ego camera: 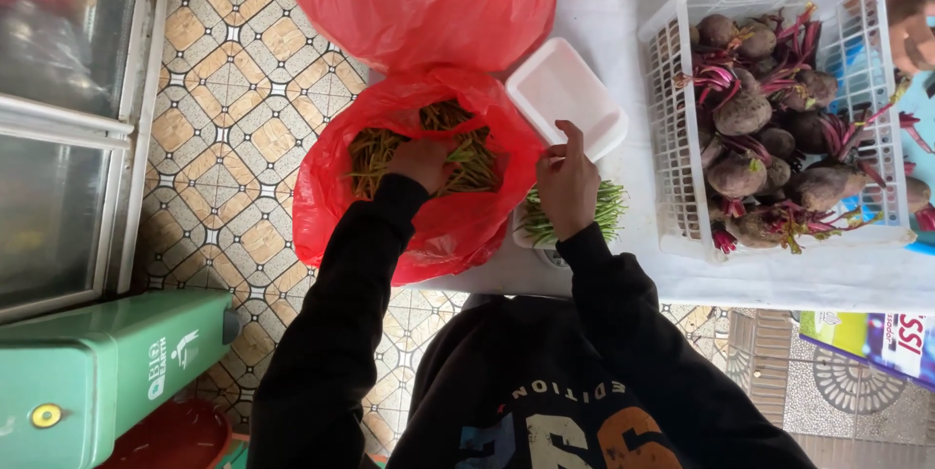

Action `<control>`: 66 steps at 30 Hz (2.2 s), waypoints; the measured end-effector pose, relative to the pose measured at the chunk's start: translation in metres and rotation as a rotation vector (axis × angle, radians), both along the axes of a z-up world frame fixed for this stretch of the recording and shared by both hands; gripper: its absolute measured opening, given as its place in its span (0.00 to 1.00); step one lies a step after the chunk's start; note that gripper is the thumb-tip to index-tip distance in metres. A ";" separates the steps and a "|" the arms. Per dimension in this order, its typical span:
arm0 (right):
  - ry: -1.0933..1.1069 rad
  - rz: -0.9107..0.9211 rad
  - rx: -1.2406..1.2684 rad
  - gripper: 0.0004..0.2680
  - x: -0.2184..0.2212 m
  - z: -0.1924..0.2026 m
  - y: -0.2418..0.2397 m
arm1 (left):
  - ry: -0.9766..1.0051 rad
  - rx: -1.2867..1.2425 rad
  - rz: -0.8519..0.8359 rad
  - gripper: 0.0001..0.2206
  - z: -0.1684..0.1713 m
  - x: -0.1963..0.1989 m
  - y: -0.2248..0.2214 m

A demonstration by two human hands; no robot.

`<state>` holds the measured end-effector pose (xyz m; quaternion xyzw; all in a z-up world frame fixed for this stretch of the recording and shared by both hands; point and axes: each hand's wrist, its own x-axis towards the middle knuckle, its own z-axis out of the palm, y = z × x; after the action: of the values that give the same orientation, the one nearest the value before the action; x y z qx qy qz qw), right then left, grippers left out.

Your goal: Sorting and transferring green beans from a large plastic bag into a smaller container on a scale.

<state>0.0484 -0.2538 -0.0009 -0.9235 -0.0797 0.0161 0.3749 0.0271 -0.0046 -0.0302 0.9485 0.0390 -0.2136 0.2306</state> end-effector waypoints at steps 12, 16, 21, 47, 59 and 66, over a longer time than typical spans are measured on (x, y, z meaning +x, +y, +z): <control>0.055 -0.013 0.039 0.18 -0.003 -0.012 -0.016 | -0.328 0.170 -0.255 0.09 -0.044 0.012 -0.003; 0.082 0.016 0.056 0.16 -0.004 -0.008 -0.016 | -0.369 0.262 -0.272 0.12 -0.035 0.009 -0.001; 0.052 0.073 0.079 0.14 -0.004 -0.019 -0.012 | -0.393 0.324 -0.289 0.04 -0.055 0.004 -0.001; -0.169 0.557 0.504 0.09 -0.051 0.089 0.037 | -0.594 -0.896 0.726 0.08 0.109 -0.117 -0.015; 0.327 0.484 0.541 0.09 -0.076 0.076 0.051 | -0.544 -1.313 1.131 0.10 0.086 -0.108 -0.070; 0.124 0.380 0.436 0.10 -0.087 0.052 0.030 | -0.525 -1.336 1.365 0.23 0.075 -0.099 -0.104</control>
<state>-0.0381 -0.2238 0.0508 -0.7871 -0.2296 0.1247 0.5588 -0.0721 -0.1086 0.0451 0.4148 0.3965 0.2039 0.7932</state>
